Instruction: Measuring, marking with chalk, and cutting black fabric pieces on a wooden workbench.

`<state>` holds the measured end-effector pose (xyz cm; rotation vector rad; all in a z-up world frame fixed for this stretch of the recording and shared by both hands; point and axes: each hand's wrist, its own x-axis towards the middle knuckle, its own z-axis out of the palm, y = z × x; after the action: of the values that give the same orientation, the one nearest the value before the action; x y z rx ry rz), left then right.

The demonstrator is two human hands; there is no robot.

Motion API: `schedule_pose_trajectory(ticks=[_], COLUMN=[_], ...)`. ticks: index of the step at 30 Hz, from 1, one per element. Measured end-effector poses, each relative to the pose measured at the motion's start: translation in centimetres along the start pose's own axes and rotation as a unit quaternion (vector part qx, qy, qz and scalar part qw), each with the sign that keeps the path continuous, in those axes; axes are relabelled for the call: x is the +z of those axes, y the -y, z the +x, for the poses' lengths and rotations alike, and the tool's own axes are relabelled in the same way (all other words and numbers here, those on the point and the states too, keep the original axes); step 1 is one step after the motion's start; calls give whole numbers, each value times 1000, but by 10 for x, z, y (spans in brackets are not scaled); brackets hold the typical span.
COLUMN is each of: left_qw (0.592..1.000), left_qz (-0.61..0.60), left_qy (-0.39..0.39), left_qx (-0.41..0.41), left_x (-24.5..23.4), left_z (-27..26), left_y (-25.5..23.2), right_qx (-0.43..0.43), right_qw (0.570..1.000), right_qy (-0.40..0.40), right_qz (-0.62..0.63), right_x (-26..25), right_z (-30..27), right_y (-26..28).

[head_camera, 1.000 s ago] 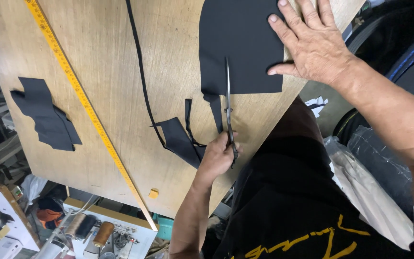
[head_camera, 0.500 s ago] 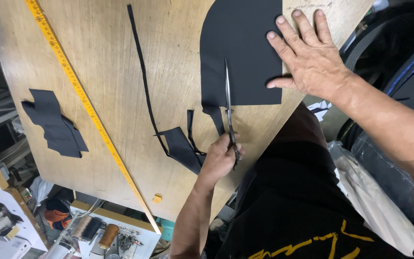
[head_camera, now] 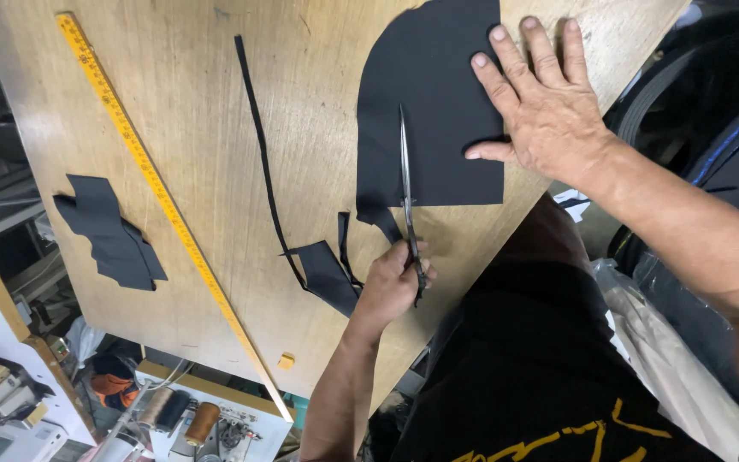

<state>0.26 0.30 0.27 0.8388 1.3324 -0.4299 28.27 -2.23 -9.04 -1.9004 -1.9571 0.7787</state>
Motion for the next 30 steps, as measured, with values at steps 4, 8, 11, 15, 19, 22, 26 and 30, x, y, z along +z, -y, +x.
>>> schedule_pose_trajectory(ticks=[4, 8, 11, 15, 19, 22, 26, 30], left_qw=[999, 995, 999, 998, 993, 990, 992, 990], left_qz=[42, 97, 45, 55, 114, 140, 122, 141], left_qy=[9, -2, 4, 21, 15, 14, 12, 26], left_qx=[-31, -37, -21, -9, 1, 19, -3, -2], left_x=[-5, -9, -12, -17, -24, -28, -32, -41], left_z=[-3, 0, 8, 9, 15, 15, 9, 13], left_y=[-27, -44, -25, -29, -39, -43, -46, -54], right_qx=[3, -4, -15, -21, -50, -64, -85, -102], right_qw=[1000, 1000, 999, 999, 999, 998, 996, 995], right_qy=[7, 24, 35, 32, 3, -8, -8, -6], right_qz=[16, 9, -25, 1, -5, -21, -20, -5], right_x=[-2, -7, -5, -9, -11, -11, -13, -14], right_z=[2, 4, 3, 6, 6, 7, 8, 8], right_y=[0, 0, -7, -7, -9, -11, -16, -24])
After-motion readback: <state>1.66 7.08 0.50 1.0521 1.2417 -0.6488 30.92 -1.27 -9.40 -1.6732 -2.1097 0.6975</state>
